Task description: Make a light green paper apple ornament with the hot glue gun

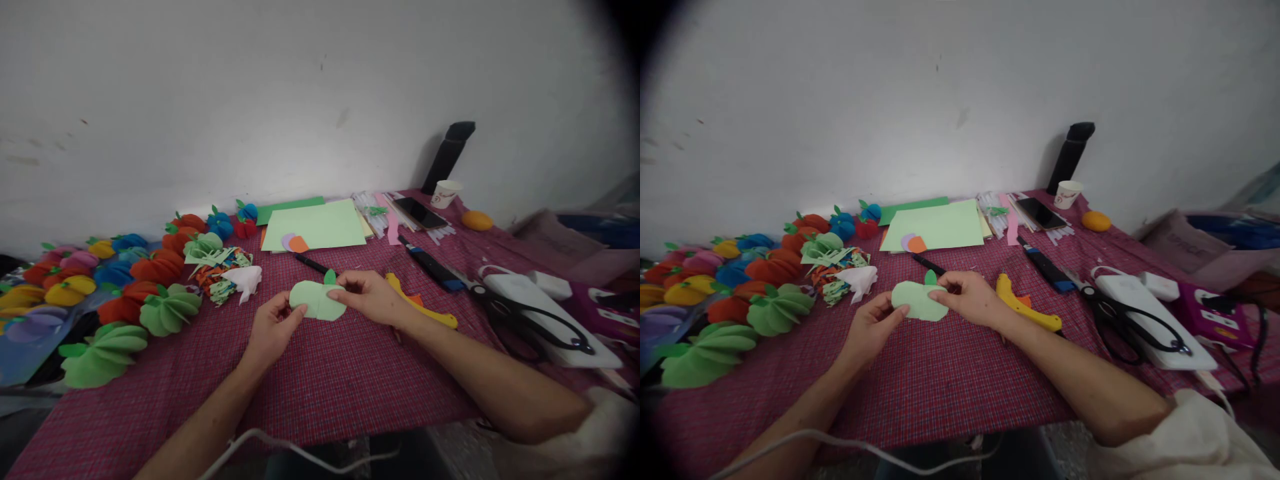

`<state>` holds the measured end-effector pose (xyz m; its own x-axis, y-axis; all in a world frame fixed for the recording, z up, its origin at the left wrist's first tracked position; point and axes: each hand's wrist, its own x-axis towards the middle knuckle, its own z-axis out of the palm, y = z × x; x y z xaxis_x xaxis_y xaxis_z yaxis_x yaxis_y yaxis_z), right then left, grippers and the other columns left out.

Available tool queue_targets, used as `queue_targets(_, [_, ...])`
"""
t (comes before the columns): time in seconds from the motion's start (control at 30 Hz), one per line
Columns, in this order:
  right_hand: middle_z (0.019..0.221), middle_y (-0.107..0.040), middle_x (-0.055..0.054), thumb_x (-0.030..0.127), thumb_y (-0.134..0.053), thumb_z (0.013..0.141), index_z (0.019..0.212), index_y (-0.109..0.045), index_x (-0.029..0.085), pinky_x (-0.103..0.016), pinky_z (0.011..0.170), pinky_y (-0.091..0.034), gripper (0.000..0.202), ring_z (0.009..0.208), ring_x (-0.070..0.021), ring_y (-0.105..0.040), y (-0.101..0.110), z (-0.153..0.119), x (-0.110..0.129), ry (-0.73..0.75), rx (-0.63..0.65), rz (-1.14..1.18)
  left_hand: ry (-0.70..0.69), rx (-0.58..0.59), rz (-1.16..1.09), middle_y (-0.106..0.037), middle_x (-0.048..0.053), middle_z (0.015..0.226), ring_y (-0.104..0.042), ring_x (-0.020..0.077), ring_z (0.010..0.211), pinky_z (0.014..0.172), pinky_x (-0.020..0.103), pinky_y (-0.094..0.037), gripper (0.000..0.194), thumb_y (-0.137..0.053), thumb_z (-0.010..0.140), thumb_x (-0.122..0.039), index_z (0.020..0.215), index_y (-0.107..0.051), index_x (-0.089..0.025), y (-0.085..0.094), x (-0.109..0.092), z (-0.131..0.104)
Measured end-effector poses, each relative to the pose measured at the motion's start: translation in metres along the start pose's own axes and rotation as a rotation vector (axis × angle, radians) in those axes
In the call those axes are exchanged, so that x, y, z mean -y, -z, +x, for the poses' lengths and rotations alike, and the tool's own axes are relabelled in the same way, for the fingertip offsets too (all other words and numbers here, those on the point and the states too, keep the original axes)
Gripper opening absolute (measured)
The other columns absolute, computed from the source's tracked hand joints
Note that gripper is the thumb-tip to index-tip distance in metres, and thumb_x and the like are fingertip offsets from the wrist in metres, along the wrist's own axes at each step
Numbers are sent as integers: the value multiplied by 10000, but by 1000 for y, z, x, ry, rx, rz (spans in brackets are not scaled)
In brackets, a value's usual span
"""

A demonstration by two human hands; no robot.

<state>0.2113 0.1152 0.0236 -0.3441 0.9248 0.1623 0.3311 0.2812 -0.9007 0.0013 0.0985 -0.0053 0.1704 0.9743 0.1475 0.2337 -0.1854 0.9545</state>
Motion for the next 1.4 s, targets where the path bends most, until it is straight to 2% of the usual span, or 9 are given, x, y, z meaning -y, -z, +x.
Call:
queue_targets(0.2, [573, -456, 47, 371, -572, 776, 660, -553, 176, -214, 507, -341, 228, 535, -90, -424, 0, 2, -3, -69, 104, 8, 94, 21, -129, -669, 36, 849, -606, 157, 760, 687, 266, -484, 293, -627, 729, -332, 963, -599, -158, -3, -10, -1])
queue_targets(0.4, [609, -523, 30, 363, -560, 787, 743, -610, 167, -229, 547, -380, 207, 553, -95, -462, 0, 3, -9, -148, 147, 84, 140, 35, -141, -648, 7, 732, -591, 130, 661, 626, 247, -476, 215, -635, 724, -343, 818, -600, -153, -4, -6, 0])
queue_targets(0.57, [638, -567, 21, 330, -583, 781, 770, -618, 167, -235, 552, -391, 167, 561, -96, -490, 1, 3, -8, -172, 174, 154, 189, 19, -196, -636, -9, 709, -580, 119, 655, 618, 234, -462, 224, -652, 712, -338, 810, -588, -147, -5, -6, 0])
queue_targets(0.77, [679, -612, 16, 248, -602, 757, 850, -604, 167, -223, 527, -420, 123, 535, -80, -513, 2, 4, -8, -285, 207, 298, 237, -5, -252, -647, -10, 739, -586, 113, 659, 626, 232, -461, 245, -660, 701, -335, 829, -564, -149, -6, -8, 0])
queue_targets(0.97, [624, -609, 18, 229, -593, 762, 819, -603, 156, -220, 506, -434, 94, 506, -78, -513, 3, 4, -16, -336, 183, 261, 218, 34, -124, -636, 3, 751, -589, 131, 660, 603, 249, -465, 267, -645, 696, -339, 853, -528, -158, -5, -2, 0])
queue_targets(1.13, [652, -603, 9, 286, -581, 773, 818, -613, 145, -195, 477, -432, 151, 511, -74, -511, 4, 3, -18, -367, 292, 156, 197, 99, 48, -584, -23, 650, -543, 114, 589, 551, 230, -416, 205, -603, 727, -337, 810, -540, -161, -3, 4, -1])
queue_targets(1.4, [650, -582, 1, 322, -565, 767, 779, -605, 150, -201, 467, -449, 178, 534, -93, -516, 3, 1, -24, -356, 370, -38, 168, 224, 302, -616, -29, 697, -568, 131, 632, 577, 247, -400, 239, -554, 763, -308, 976, -533, -202, 1, 9, -4])
